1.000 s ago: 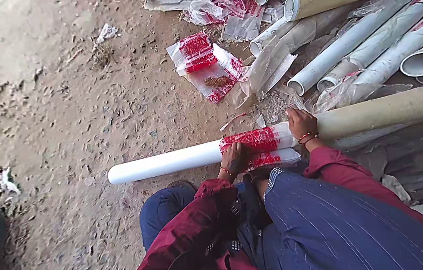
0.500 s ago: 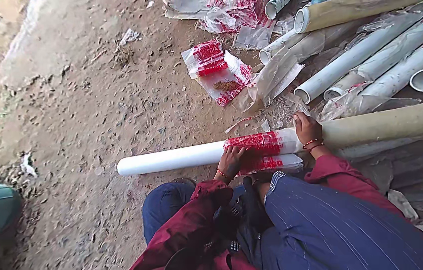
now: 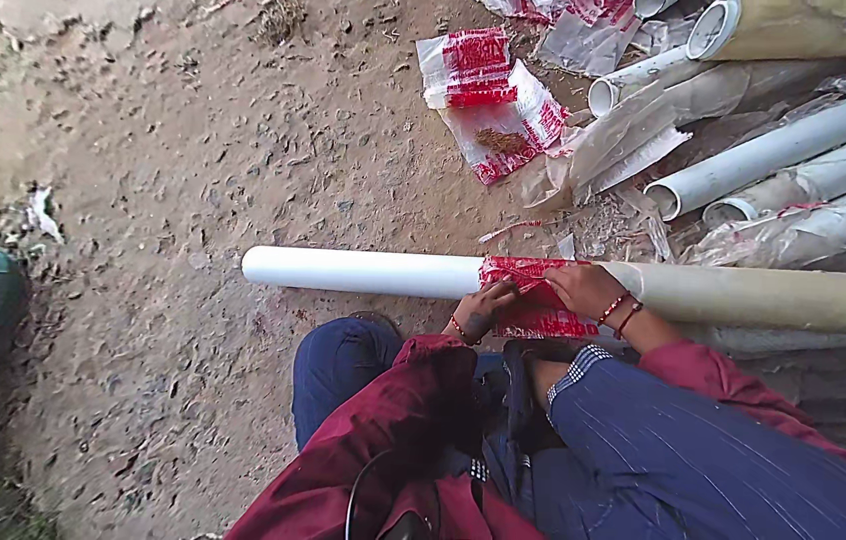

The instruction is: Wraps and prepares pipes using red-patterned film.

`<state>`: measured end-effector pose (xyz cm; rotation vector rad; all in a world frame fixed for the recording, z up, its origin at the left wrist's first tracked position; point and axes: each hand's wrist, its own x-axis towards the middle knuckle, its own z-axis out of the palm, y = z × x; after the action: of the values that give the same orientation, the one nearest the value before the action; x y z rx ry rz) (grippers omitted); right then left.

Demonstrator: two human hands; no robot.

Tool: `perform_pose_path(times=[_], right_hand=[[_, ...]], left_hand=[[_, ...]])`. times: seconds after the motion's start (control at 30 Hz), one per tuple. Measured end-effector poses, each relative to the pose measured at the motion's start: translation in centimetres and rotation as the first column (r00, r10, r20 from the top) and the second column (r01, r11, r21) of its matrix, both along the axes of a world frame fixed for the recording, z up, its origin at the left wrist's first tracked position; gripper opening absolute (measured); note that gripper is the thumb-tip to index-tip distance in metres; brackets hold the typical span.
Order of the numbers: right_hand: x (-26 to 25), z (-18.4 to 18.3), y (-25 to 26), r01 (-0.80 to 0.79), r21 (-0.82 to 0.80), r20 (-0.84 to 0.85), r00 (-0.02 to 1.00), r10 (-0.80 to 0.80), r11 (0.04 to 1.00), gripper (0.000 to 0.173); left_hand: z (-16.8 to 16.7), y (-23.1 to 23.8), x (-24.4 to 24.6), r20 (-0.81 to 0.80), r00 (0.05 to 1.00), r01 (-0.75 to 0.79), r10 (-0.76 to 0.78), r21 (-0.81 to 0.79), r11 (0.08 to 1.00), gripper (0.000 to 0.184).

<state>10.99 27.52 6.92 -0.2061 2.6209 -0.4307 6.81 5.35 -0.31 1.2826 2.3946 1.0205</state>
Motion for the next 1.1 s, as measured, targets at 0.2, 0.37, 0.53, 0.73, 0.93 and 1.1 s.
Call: perform_pose_path(times=[0.2, 0.37, 0.53, 0.73, 0.93, 1.1], right_hand=[[-0.8, 1.3, -0.9, -0.125, 0.219, 0.128, 0.987, 0.099, 0.968, 0.029], [-1.5, 2.5, -1.9, -0.186, 0.31, 0.267, 0.958, 0.103, 0.932, 0.033], [-1.3, 3.0, -2.0, -0.213, 0.352, 0.301, 0.948, 0.106, 0.911, 0.033], [0.2, 3.2, -1.2, -0.199, 0.384, 0.284, 0.955, 0.089, 0.902, 0.027], [2.3, 4.6, 0.9, -0.114, 0.451, 0.341, 0.938, -0.053, 0.885, 0.031], [5.9, 2.3, 7.6, 0.419, 0.179, -0.393, 0.86, -0.325, 0.89, 0.023]], left_hand=[[-0.3, 0.0, -0.3, -0.02, 1.0, 0.017, -0.017, 0.01, 1.0, 0.023], [0.1, 0.0, -0.4, 0.023, 0.999, 0.045, -0.044, -0.063, 0.997, 0.028], [0.9, 0.2, -0.6, 0.058, 0.994, 0.104, -0.097, -0.141, 0.984, 0.031], [0.6, 0.2, -0.7, 0.063, 0.987, 0.153, -0.146, -0.147, 0.977, 0.033], [0.5, 0.1, -0.3, 0.014, 0.992, 0.129, -0.128, -0.164, 0.978, 0.03], [4.6, 3.7, 1.0, -0.008, 0.997, -0.076, 0.08, -0.429, 0.9, 0.051]])
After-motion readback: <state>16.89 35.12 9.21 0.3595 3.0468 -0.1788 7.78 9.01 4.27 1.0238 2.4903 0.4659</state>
